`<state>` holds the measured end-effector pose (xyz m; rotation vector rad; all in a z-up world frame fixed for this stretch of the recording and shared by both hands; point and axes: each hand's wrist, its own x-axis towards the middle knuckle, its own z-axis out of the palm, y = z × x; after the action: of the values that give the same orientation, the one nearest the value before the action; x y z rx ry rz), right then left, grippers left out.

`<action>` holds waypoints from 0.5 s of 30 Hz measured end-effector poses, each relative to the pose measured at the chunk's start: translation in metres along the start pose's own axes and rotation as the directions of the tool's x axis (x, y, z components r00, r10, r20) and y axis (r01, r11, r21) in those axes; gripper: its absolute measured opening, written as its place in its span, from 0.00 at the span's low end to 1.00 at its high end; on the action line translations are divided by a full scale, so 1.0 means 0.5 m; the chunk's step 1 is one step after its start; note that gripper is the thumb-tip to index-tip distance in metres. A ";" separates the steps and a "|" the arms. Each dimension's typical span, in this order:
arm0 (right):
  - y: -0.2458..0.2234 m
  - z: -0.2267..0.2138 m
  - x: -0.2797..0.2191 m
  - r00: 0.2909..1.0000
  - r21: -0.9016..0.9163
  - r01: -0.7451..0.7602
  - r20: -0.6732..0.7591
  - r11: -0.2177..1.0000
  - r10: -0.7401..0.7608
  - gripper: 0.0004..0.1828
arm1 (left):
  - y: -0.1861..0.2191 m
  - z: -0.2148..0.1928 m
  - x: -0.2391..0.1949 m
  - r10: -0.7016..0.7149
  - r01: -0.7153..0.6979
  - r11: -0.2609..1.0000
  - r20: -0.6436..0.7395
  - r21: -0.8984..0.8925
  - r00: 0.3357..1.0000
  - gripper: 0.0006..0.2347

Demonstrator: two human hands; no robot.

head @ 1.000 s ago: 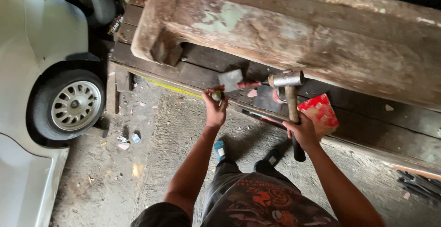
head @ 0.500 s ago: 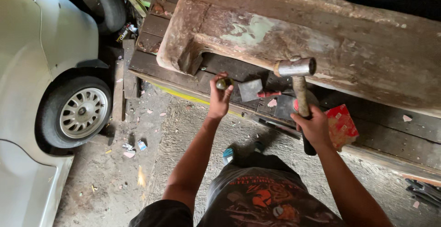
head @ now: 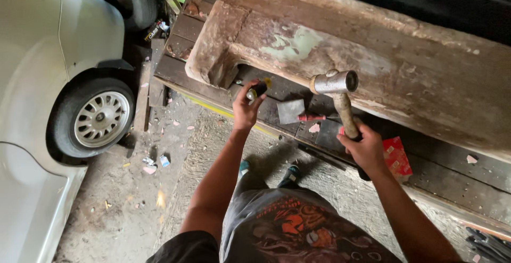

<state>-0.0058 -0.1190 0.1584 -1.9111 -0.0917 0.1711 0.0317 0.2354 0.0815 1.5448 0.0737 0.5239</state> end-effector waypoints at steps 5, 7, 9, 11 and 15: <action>-0.033 0.049 0.007 0.997 0.017 -0.003 -0.083 1.000 0.005 0.18 | -0.017 -0.023 0.035 0.099 -0.104 0.991 0.056 0.088 0.994 0.21; -0.044 0.076 0.014 0.992 -0.008 -0.033 -0.124 0.999 0.032 0.18 | -0.018 -0.038 0.057 0.138 -0.152 0.981 0.124 0.119 0.983 0.21; -0.055 0.104 0.014 0.980 -0.043 -0.111 -0.169 0.993 0.103 0.16 | -0.021 -0.050 0.076 0.115 -0.152 0.973 0.211 0.171 0.971 0.22; -0.066 0.140 0.003 0.964 -0.065 -0.162 -0.224 0.985 0.144 0.13 | -0.018 -0.074 0.092 0.106 -0.155 0.976 0.282 0.155 0.953 0.21; -0.094 0.221 0.004 0.934 0.028 -0.138 -0.329 0.990 0.139 0.14 | -0.019 -0.111 0.155 0.171 -0.242 0.962 0.411 0.126 0.895 0.21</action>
<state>-0.0211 0.0001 0.1658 -1.9163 0.2700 -0.0567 0.0830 0.3159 0.0915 1.8166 -0.3729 0.3663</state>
